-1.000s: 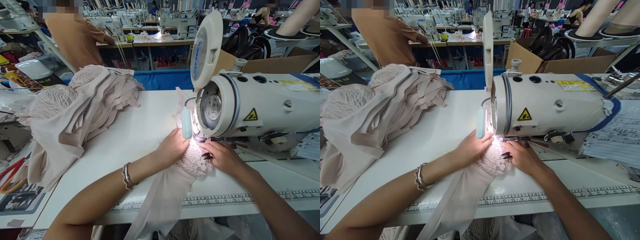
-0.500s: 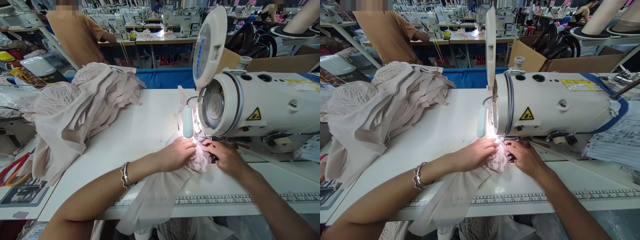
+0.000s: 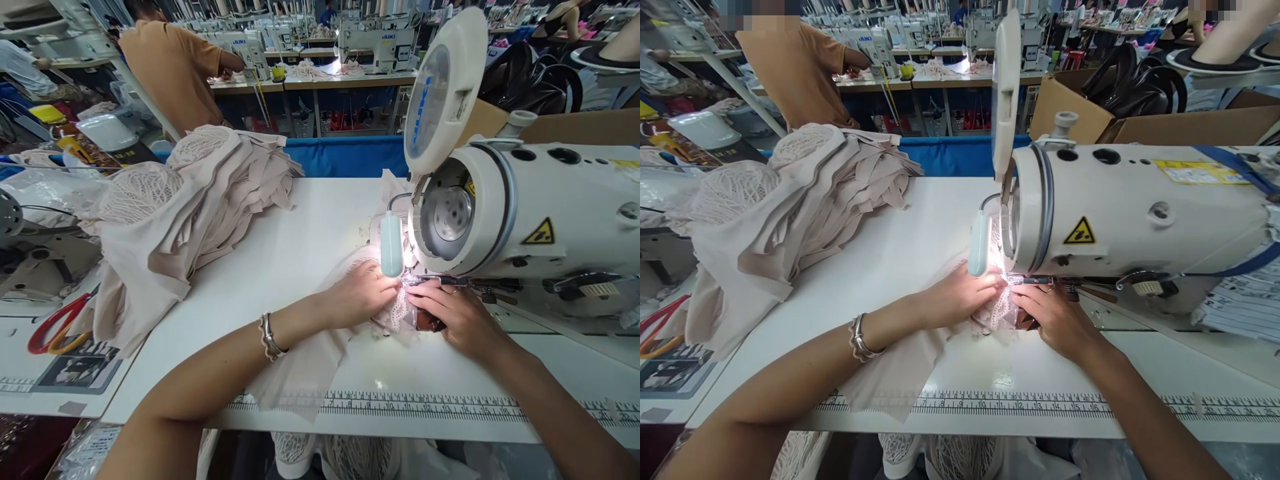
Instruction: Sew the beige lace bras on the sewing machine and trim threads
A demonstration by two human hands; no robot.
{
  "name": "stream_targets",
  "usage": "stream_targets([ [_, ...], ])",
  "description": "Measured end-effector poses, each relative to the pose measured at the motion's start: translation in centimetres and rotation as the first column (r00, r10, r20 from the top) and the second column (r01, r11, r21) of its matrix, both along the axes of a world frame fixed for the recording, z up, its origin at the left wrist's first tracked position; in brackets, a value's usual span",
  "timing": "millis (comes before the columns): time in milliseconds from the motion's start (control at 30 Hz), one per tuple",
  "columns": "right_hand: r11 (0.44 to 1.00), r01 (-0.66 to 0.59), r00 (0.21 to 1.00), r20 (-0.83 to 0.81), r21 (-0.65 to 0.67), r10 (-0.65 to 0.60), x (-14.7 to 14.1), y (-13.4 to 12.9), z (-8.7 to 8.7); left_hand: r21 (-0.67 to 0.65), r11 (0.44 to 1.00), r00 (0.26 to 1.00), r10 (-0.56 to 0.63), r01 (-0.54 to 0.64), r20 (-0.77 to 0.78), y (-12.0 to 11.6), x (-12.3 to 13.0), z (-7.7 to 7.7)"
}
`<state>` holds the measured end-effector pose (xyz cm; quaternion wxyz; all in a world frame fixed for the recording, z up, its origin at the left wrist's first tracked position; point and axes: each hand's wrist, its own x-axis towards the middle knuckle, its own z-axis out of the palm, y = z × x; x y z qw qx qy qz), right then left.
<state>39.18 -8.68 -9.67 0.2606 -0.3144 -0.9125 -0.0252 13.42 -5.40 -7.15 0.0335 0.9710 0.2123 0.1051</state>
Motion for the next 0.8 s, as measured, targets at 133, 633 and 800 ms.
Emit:
stream_targets([
  [133, 0.998, -0.060, 0.998, -0.015, -0.030, 0.060, 0.0, -0.1, 0.5, -0.009, 0.998, 0.999, -0.054, 0.054, -0.005, -0.2, -0.1, 0.3],
  [633, 0.998, -0.056, 0.998, -0.033, 0.029, 0.057, -0.3, -0.1, 1.0, 0.153, 0.986, 0.998, -0.065, 0.061, 0.021, -0.5, 0.1, -0.4],
  [800, 0.998, -0.019, 1.000, -0.010, 0.053, 0.019, -0.5, -0.2, 1.1, 0.160, 0.987, 1.000, 0.010, -0.012, 0.014, -0.5, 0.2, -0.5],
])
